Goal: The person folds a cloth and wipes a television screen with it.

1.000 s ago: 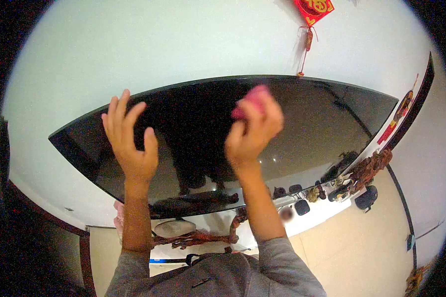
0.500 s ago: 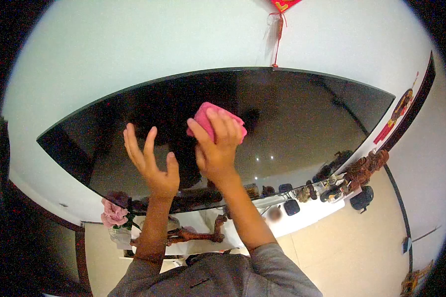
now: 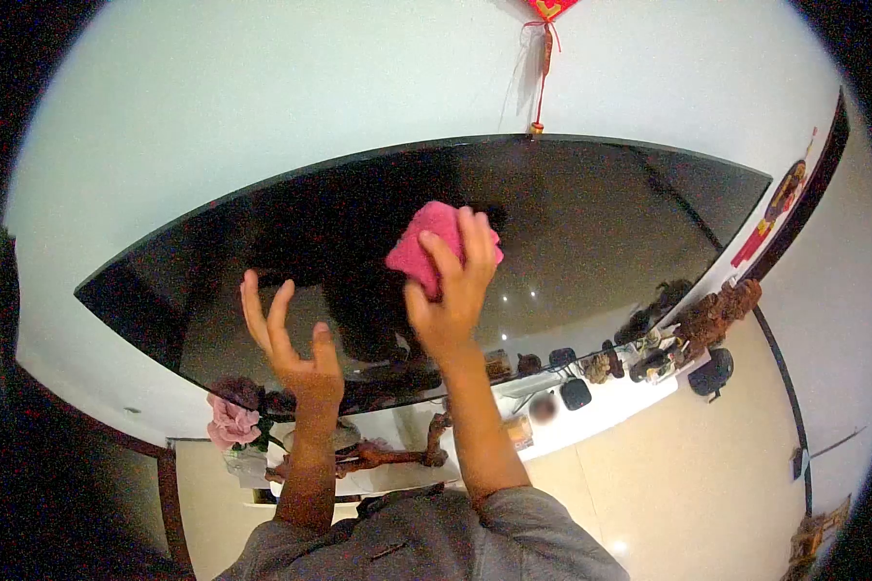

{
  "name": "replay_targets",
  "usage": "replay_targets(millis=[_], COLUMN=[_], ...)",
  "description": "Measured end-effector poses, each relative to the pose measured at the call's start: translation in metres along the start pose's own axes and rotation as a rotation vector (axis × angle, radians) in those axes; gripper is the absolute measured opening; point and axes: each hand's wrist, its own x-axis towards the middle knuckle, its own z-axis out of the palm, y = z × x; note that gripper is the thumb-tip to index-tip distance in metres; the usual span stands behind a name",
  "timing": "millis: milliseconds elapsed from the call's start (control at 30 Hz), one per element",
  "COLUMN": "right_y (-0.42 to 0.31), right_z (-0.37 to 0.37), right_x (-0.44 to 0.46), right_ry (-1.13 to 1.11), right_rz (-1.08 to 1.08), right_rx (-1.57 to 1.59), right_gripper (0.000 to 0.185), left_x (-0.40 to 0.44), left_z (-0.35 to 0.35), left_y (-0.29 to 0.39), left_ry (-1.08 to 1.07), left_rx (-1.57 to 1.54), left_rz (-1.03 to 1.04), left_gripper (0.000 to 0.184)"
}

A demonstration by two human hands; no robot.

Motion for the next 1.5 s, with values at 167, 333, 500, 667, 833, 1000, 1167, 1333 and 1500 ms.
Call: replay_targets(millis=[167,333,500,667,833,1000,1167,1333,1500], right_y=[0.013,-0.019,0.003,0.029,0.021,0.084,0.089,0.098,0.135], right_z=[-0.011,0.006,-0.002,-0.029,-0.019,-0.06,-0.063,-0.074,-0.102], right_x=[0.024,0.048,0.051,0.076,0.058,0.085,0.087,0.073,0.098], right_ry=[0.177,0.082,0.063,0.19,0.03,0.15,0.261,0.017,0.305], right_rz=[0.12,-0.072,-0.17,-0.051,-0.247,-0.16,0.06,-0.185,0.131], right_rx=[-0.159,-0.274,-0.302,-0.331,-0.268,-0.249,-0.132,-0.059,-0.113], right_gripper=[0.055,0.052,0.051,0.048,0.055,0.05,0.051,0.052,0.051], left_x=[0.006,0.004,0.013,0.026,0.048,0.063,0.066,0.051,0.048], left_z=[-0.007,-0.013,-0.001,0.018,0.047,0.073,0.105,0.133,0.139], left_y=[0.001,-0.006,-0.001,0.007,0.033,0.063,0.088,0.101,0.102], left_ry=[-0.007,-0.048,-0.249,-0.451,-0.424,-0.349,-0.26,-0.141,-0.087], left_rx=[-0.115,-0.155,-0.062,0.02,0.095,0.205,0.275,0.282,0.239], left_rz=[0.002,0.004,0.129,0.42,0.464,0.458,0.418,0.33,0.31], left_gripper=[0.051,0.052,0.064,0.076,0.079,0.077,0.071,0.065,0.064])
